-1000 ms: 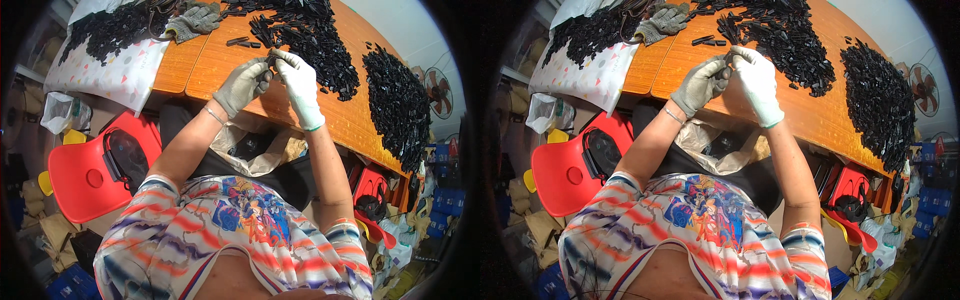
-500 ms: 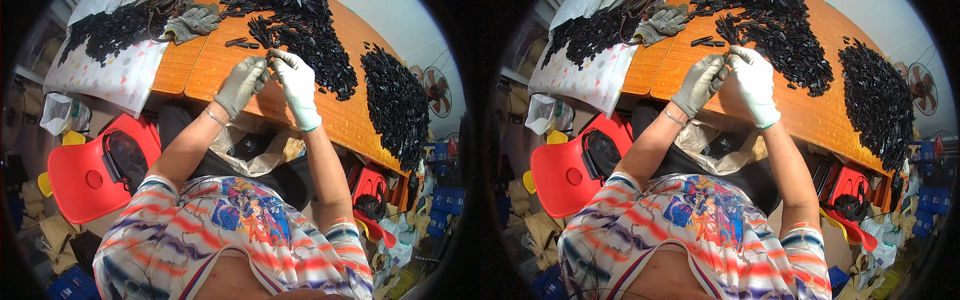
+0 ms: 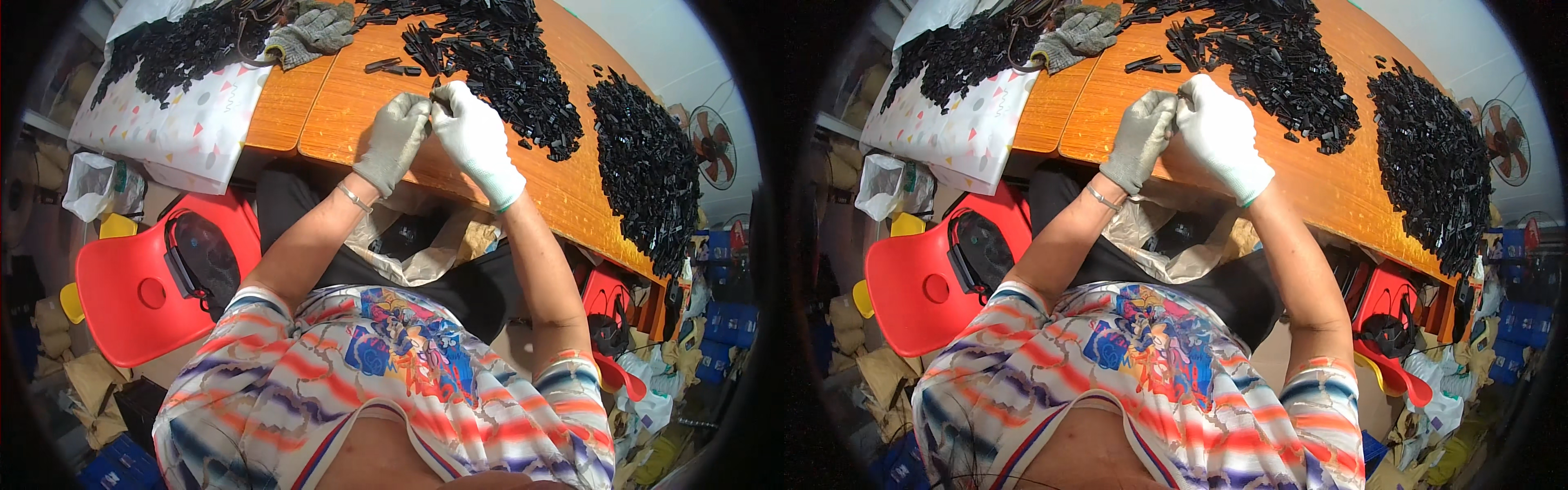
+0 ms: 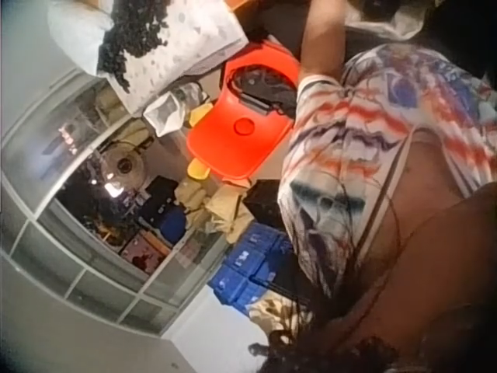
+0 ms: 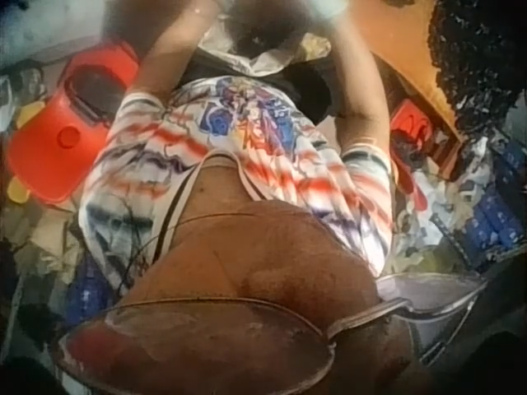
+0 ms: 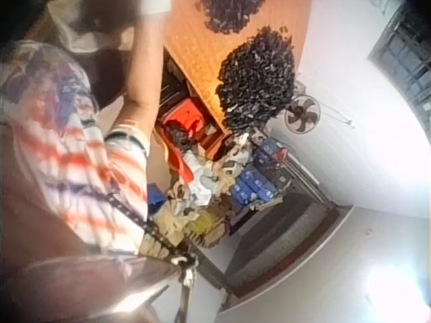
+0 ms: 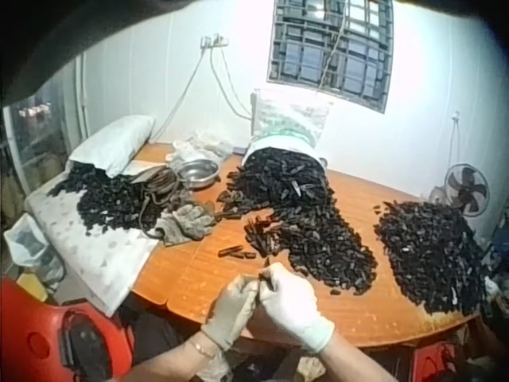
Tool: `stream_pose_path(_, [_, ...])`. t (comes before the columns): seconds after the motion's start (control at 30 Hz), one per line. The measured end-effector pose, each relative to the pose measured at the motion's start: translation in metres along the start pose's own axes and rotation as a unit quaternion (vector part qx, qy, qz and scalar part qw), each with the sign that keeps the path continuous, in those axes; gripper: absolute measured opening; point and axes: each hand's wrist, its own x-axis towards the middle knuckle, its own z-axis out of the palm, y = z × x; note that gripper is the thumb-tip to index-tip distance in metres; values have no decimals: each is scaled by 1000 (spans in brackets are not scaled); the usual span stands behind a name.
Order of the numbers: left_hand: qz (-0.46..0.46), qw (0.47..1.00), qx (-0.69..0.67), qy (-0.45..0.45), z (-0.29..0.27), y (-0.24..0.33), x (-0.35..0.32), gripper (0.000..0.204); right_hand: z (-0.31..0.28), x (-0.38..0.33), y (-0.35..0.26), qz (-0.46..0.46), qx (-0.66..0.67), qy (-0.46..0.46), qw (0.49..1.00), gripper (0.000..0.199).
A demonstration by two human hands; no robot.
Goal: Sorting and inspecting small black plastic components on a workbench and placing them into a collection bag.
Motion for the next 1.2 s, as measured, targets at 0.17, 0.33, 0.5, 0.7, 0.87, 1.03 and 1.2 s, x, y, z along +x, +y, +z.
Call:
stream_pose_path(0.17, [-66,993,-64,72,13,9,-6,21,6,0,2,-4,-28,-11,1000,17])
stream_pose_path(0.33, [-49,996,-35,61,16,11,-4,28,12,-2,10,3,-3,23,1000,18])
stream_pose_path(0.5, [-50,997,-25,-56,7,18,5,29,-6,1,12,139,261,-36,955,24])
stream_pose_path(0.7, [-80,992,-39,-91,-6,16,-4,23,-10,-3,37,98,373,-19,922,32])
stream_pose_path(0.87, [-110,984,-134,-49,-6,2,-5,18,-21,-16,40,96,471,-125,868,30])
stream_pose_path(1.03, [-108,973,-191,-73,5,4,-14,26,3,-23,33,168,541,-121,815,20])
stream_pose_path(1.2, [-98,983,-143,-68,-10,-1,-38,31,-1,-22,23,137,490,-207,835,20])
